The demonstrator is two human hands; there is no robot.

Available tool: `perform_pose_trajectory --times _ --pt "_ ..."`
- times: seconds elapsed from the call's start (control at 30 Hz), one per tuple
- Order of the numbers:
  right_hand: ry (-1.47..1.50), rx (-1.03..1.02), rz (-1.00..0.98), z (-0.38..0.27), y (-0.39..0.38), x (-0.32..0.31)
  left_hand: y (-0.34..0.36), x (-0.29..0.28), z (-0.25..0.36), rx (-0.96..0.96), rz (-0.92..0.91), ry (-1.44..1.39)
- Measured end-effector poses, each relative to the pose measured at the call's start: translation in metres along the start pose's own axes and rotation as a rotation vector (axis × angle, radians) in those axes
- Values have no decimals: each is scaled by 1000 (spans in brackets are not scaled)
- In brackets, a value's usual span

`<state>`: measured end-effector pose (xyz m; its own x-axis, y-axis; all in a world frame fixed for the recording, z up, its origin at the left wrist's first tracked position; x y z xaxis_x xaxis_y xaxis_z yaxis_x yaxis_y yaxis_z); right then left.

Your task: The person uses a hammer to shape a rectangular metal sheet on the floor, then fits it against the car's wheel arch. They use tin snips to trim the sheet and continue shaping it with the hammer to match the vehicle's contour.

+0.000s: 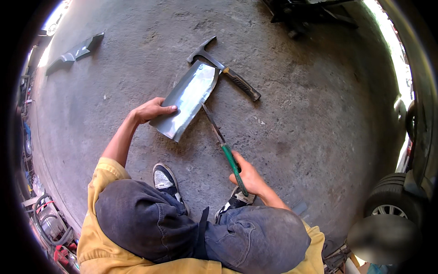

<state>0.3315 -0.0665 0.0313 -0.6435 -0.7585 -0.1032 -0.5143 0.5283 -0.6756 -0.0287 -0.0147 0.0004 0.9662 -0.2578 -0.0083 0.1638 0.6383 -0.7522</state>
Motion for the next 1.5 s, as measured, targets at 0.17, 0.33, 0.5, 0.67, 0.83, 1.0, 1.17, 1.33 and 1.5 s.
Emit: perform_pose_trajectory --times 0.17,0.33,0.5,0.67,0.83,1.0,1.17,1.33,1.5 --pt "108 -22 -96 -4 -13 0 -18 27 8 92 180 -339" --pt "203 7 -208 -14 -30 4 -21 27 22 341 510 -736" --pt "249 -55 -205 -36 -25 11 -22 36 40 387 619 -764" --pt "286 -89 -205 -33 -19 12 -28 57 41 417 596 -715" --pt "334 -106 -205 -32 -16 13 -30 71 45 471 600 -712" --pt "323 -107 -252 -33 -22 16 -28 67 39 470 621 -815" --pt "293 -181 -252 -33 -21 19 -30 64 39 474 615 -821" --pt "311 -215 -242 -44 -17 16 -30 75 39 445 583 -774" --pt "396 -178 -280 -43 -10 19 -32 81 40 496 551 -776"
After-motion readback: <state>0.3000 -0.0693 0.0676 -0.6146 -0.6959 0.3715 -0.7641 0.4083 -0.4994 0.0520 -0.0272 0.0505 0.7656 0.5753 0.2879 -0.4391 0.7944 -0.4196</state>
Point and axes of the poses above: each hand's wrist, its own y-axis towards the middle knuckle, its own x-axis out of the palm, z = x × y, the point moved 3 cm from there along y, towards the middle knuckle, and after that the axes turned 3 degrees about -y, right-handed, at the moved point
